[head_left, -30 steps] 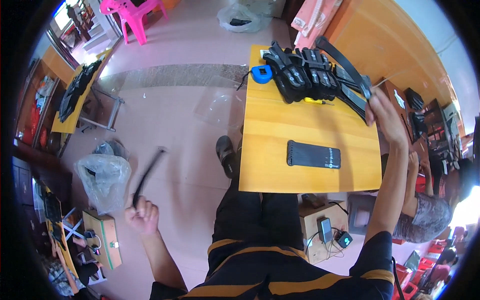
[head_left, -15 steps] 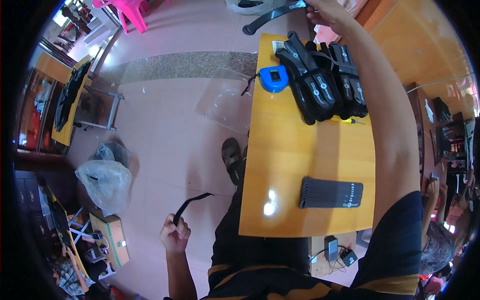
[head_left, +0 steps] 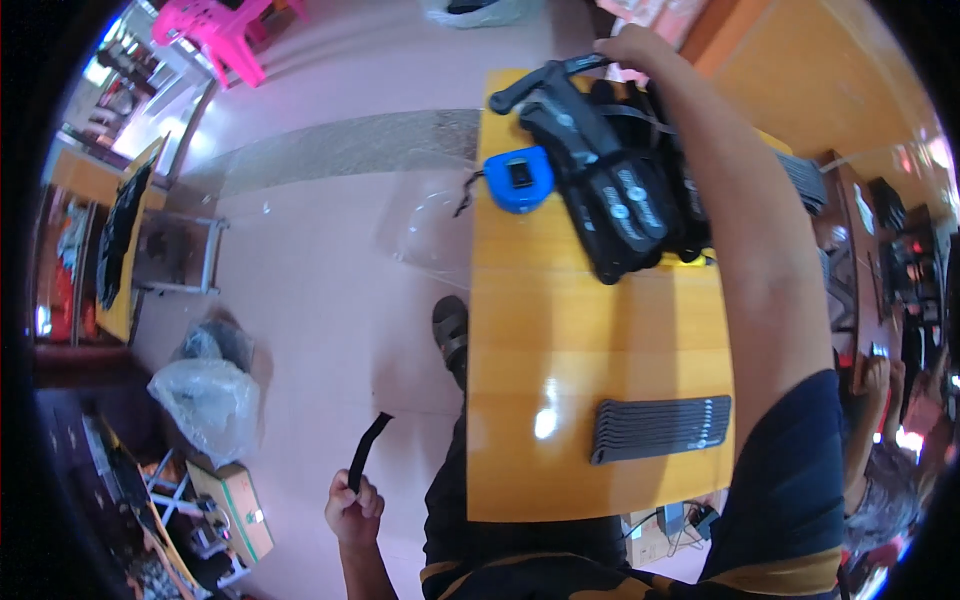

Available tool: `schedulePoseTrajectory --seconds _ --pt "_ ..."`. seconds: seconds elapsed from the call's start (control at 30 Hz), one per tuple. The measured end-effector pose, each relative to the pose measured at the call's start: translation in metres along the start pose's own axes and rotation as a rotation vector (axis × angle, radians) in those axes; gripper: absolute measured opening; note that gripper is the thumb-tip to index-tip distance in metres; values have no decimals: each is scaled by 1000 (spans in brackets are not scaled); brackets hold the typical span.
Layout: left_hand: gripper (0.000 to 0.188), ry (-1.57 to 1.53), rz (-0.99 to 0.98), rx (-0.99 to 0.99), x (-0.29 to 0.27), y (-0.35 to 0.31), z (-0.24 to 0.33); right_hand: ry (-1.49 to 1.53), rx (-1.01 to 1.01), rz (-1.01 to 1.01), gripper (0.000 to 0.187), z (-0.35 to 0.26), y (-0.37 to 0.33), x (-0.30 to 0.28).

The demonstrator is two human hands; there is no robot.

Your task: Organizing and measuring tactical gloves and equipment pouches on a table.

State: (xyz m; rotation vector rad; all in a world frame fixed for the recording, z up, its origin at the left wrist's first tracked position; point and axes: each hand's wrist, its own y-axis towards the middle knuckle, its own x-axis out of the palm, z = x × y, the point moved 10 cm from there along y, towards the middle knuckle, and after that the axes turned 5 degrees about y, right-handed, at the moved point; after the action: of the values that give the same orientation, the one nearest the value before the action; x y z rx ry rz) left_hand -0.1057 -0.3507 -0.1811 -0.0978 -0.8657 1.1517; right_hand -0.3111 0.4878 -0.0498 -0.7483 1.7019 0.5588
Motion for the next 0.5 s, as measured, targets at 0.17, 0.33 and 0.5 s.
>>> schedulePoseTrajectory --seconds 0.17,0.33,0.5 --pt "14 42 -32 94 4 -20 25 -175 -70 125 51 -101 -94 -31" --pt "13 104 -152 168 49 -16 56 39 -441 481 36 -159 -222 -117" --pt "12 355 -187 301 114 -36 91 550 -1002 380 32 -213 -450 -129"
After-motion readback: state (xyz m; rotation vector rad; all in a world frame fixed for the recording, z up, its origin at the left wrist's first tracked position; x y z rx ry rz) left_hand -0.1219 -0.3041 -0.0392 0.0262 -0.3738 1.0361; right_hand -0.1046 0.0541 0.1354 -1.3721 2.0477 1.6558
